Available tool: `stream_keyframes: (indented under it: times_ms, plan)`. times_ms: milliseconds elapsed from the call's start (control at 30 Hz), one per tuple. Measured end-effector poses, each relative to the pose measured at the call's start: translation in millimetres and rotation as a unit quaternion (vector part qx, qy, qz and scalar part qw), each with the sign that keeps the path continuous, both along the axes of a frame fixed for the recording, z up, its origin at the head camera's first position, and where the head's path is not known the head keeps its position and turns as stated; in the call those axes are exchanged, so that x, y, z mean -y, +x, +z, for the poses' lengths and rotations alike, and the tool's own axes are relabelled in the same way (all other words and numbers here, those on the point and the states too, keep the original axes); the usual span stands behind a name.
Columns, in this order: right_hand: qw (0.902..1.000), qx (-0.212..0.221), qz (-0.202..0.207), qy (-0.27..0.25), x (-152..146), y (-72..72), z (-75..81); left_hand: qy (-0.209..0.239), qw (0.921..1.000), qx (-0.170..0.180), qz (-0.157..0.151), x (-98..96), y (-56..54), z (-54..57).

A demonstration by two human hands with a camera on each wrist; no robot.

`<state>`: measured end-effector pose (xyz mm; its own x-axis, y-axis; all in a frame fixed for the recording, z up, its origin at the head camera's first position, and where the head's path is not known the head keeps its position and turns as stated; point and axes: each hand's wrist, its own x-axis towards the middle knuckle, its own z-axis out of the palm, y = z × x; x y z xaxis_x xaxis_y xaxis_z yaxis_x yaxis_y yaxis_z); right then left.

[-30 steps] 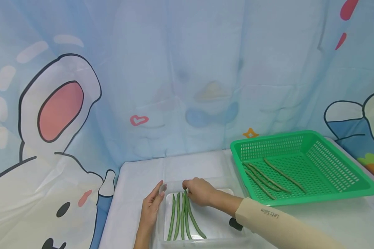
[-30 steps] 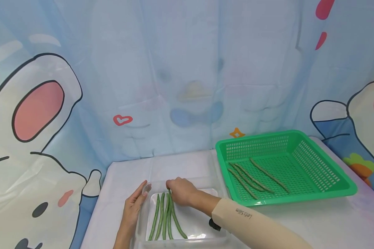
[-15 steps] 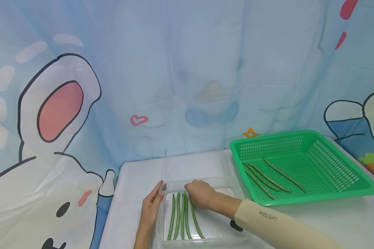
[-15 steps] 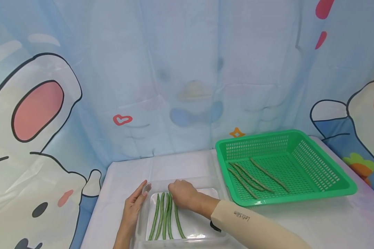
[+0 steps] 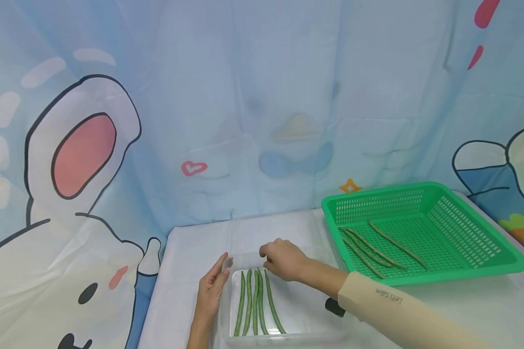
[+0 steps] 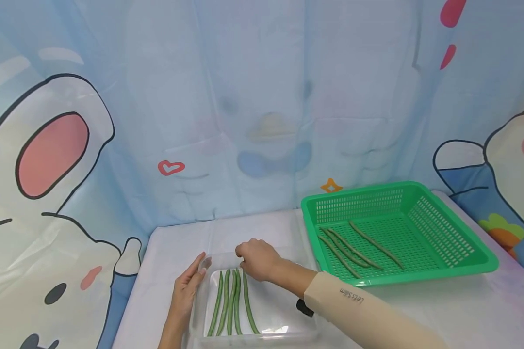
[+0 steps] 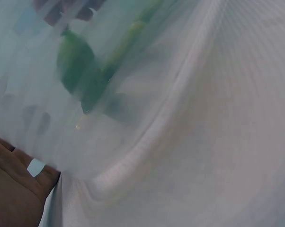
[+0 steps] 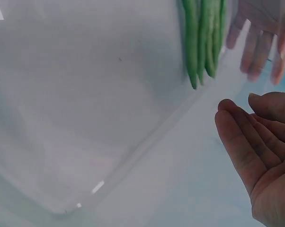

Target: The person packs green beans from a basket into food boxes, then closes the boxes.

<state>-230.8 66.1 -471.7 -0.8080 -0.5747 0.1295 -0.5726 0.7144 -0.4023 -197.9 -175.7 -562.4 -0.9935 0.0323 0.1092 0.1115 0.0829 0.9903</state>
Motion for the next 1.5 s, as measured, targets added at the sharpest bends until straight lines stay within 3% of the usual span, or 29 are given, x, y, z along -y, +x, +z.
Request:
stream_keyframes:
  times_ms: [167, 433, 733, 1100, 1333, 1500]
  plan:
    - [0.9993, -0.011, -0.003, -0.036, -13, -7.0, 18.4, -0.004, 1.0000, 0.003, 0.006, -0.2, -1.0, -0.9]
    - [0.9967, -0.006, -0.049, -0.064, -41, -21.4, 38.6, -0.007, 0.9999, 0.004, 0.006, -0.3, -1.8, -1.0]
    - [0.9934, -0.022, -0.073, -0.086, -67, -33.4, 40.6, -0.010, 0.9999, -0.003, 0.005, 0.1, -2.0, -1.3]
    - [0.9864, 0.001, -0.115, -0.118, -95, -46.9, 48.4, 0.000, 1.0000, 0.003, 0.006, -1.0, -1.3, -0.3]
    - [0.9786, 0.048, -0.141, -0.142, -117, -53.9, 54.4, 0.013, 0.9999, 0.001, 0.002, -1.3, -1.0, 0.6]
    - [0.9732, 0.042, -0.166, -0.153, -136, -61.4, 53.4, 0.009, 1.0000, -0.001, 0.002, -1.1, -0.9, 0.9]
